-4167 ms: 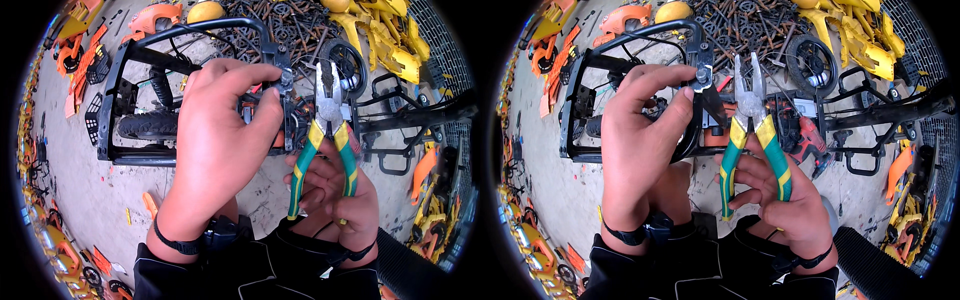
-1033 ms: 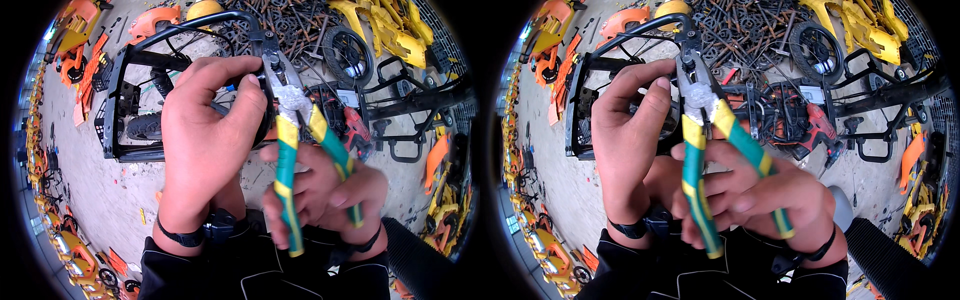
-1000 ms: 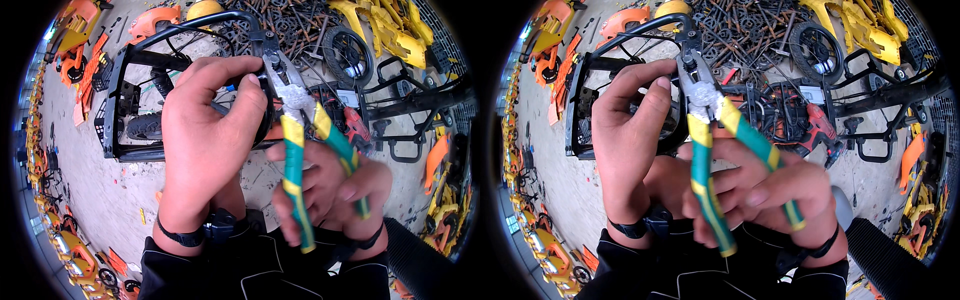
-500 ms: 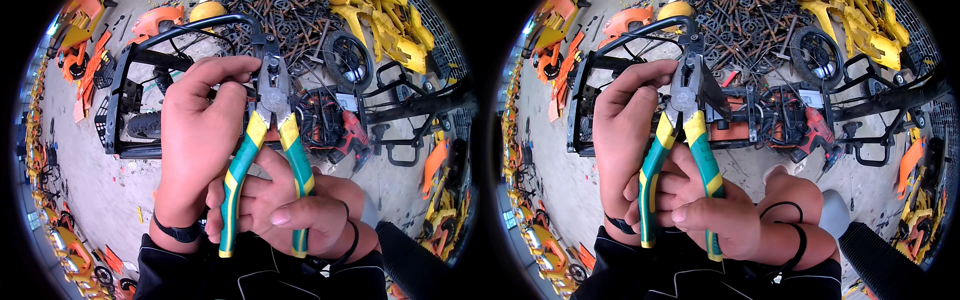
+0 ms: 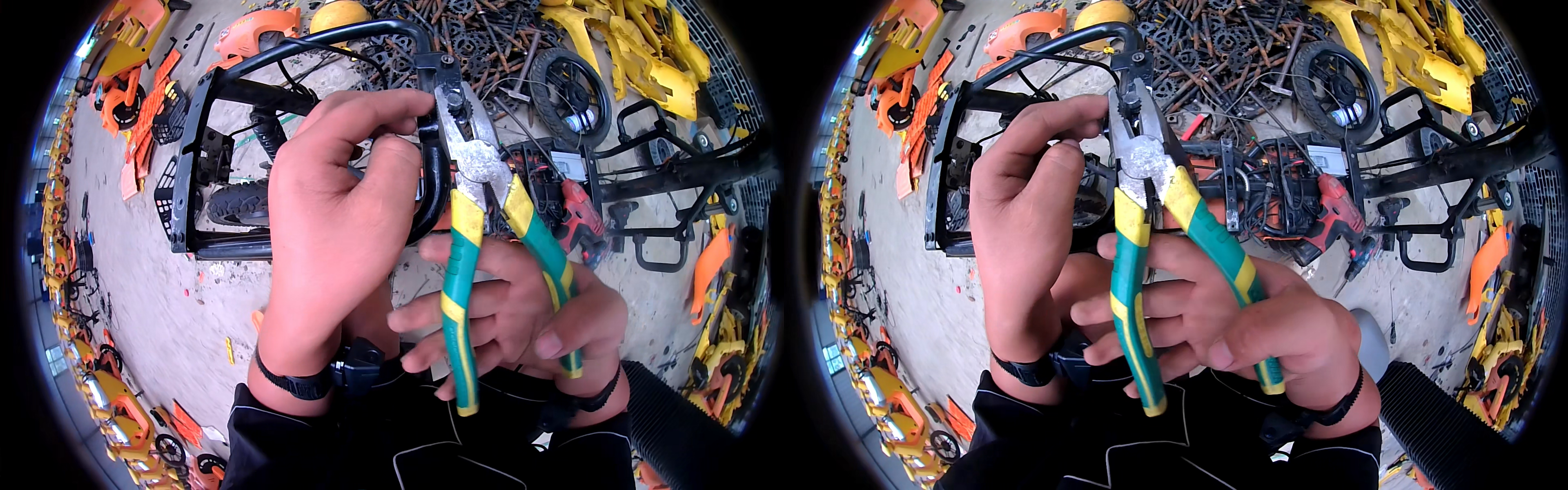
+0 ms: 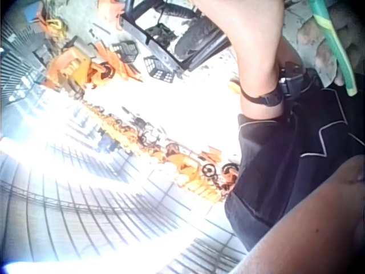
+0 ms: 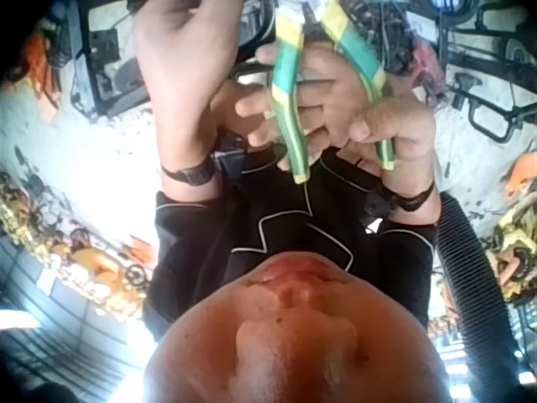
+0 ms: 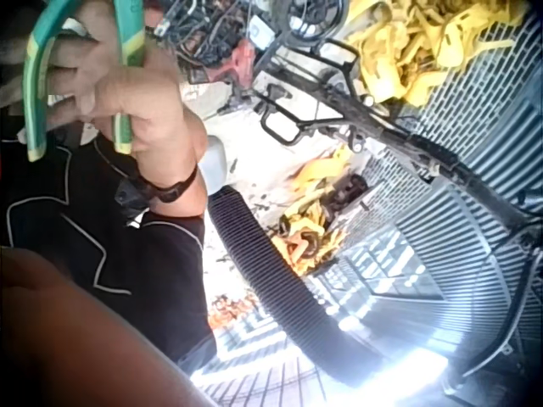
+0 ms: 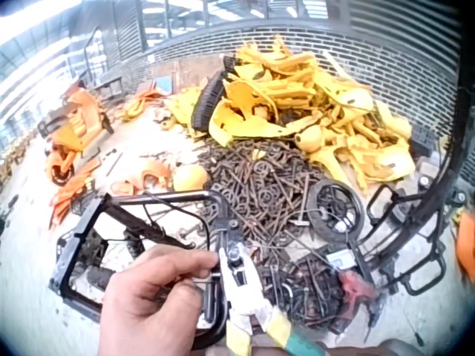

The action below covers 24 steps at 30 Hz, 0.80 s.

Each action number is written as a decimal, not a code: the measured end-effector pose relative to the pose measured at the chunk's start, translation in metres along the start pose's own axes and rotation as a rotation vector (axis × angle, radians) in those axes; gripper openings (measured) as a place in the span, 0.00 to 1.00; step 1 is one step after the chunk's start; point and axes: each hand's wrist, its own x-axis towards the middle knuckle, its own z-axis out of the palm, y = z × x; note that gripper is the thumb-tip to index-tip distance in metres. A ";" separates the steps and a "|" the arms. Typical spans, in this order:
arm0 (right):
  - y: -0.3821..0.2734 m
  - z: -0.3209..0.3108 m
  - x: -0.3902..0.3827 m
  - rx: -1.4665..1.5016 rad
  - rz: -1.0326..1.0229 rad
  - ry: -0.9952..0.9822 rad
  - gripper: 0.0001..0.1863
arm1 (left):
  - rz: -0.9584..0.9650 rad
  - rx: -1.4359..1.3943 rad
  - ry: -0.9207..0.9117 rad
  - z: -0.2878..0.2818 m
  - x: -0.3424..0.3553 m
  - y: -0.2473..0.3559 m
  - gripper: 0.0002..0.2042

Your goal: The person uses pliers to manipulate a wire and a component on a black motorcycle frame while sitting on the floor of a warehouse facility.

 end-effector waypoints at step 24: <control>0.016 -0.008 0.016 0.064 -0.035 -0.179 0.58 | 0.120 0.072 -0.054 -0.003 0.002 -0.002 0.16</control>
